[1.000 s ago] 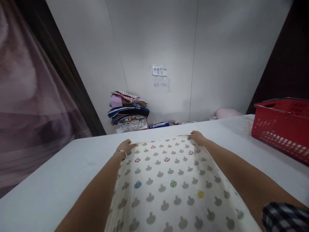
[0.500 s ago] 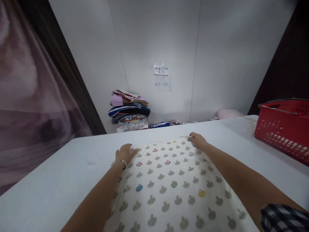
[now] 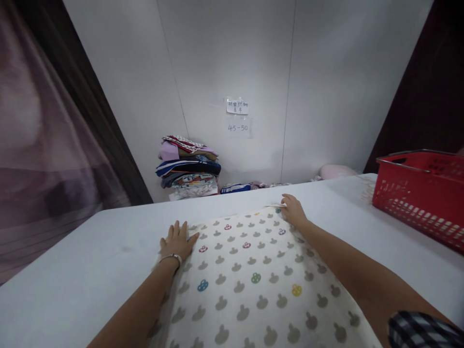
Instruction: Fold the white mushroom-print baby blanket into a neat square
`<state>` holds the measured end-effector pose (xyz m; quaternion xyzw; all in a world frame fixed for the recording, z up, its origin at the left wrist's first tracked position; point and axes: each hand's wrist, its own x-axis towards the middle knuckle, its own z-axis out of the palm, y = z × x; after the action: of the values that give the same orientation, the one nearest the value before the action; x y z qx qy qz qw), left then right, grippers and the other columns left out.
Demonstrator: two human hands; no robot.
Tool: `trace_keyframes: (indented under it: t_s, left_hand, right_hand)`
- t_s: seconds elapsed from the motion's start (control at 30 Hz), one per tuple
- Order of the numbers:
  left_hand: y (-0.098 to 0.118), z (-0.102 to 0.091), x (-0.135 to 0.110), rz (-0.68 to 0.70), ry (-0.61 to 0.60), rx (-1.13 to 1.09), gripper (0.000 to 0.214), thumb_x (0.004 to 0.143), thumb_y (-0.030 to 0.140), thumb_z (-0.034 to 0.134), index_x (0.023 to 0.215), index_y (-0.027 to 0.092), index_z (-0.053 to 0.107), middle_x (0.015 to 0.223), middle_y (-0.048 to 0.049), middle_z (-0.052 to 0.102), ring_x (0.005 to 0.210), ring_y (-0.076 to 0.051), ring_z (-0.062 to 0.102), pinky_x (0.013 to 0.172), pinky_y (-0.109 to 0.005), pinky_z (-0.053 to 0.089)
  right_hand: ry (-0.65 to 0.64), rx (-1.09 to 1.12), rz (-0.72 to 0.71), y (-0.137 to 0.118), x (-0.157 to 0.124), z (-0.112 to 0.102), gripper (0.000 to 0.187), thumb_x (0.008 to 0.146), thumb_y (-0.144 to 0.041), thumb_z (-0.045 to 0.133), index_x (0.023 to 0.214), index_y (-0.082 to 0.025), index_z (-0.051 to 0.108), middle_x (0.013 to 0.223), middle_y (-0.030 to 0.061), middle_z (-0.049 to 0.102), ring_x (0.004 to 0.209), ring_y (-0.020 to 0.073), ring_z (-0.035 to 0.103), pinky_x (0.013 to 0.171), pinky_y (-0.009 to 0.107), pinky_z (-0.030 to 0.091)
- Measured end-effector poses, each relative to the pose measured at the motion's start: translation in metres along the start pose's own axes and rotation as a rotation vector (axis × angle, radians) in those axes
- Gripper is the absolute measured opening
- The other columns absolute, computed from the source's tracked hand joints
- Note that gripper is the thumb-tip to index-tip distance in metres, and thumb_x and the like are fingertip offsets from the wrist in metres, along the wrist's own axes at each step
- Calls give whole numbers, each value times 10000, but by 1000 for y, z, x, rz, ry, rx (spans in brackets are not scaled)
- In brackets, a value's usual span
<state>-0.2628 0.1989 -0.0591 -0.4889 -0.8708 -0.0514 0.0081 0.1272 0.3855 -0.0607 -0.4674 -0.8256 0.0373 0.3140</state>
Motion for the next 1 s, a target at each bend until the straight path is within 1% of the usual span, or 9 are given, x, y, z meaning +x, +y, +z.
trace_keyframes:
  t_s: [0.1,0.2,0.27,0.33,0.4,0.53,0.67,0.8,1.0]
  left_hand:
    - [4,0,-2,4,4,44,695,823,575,216,1407,201,210,1508,-62,81,1371,-261,60,1054,-550,143]
    - [4,1,-3,12,-7,47,677,830,561,212,1404,203,223,1506,-55,100,1371,-251,72,1064,-523,143]
    - [3,1,-3,15,-1,40,679,828,564,215,1402,202,231,1505,-56,108,1370,-249,83,1067,-512,144]
    - [3,2,-3,19,-2,37,679,827,563,218,1399,197,241,1503,-58,119,1369,-247,89,1068,-506,146]
    - [3,2,-3,17,-4,38,677,827,557,223,1395,191,252,1501,-61,130,1369,-246,94,1068,-501,152]
    - [4,1,-4,14,15,48,678,823,553,236,1392,185,261,1500,-61,137,1369,-242,92,1070,-490,156]
    - [4,2,-3,1,16,45,689,818,562,240,1395,187,254,1502,-56,126,1371,-241,79,1074,-481,146]
    - [2,4,-1,7,7,37,689,816,569,235,1395,197,255,1502,-45,131,1370,-238,89,1074,-479,148]
    - [1,4,-1,11,4,31,689,816,565,242,1391,188,267,1498,-54,150,1367,-243,105,1071,-472,161]
  right_hand:
    - [-17,5,-8,0,1,4,152,743,-88,490,810,-176,594,1284,87,475,1241,234,337,995,402,267]
    - [-16,9,78,1,3,8,140,761,-128,497,840,-170,604,1277,93,488,1236,244,348,991,393,276]
    - [-21,21,182,3,7,10,139,793,-199,487,856,-165,605,1150,98,575,1114,231,472,915,351,359]
    - [-54,42,285,7,10,13,173,811,-270,480,846,-164,612,930,70,649,892,192,579,769,284,432]
    - [-98,58,363,11,14,14,191,805,-311,501,811,-164,622,774,37,654,726,158,596,649,238,438]
    - [-118,32,445,15,15,12,231,782,-370,547,838,-159,622,782,44,650,713,160,594,621,235,424]
    - [-83,-20,371,6,12,3,214,842,-307,458,944,-195,608,975,57,631,917,177,563,769,266,414]
    - [-140,-43,170,-3,12,0,167,823,-277,507,857,-236,666,1230,8,526,1169,169,407,965,267,305]
    - [-272,-100,176,-4,16,11,161,792,-286,551,808,-210,692,1165,62,566,1146,220,422,919,323,344]
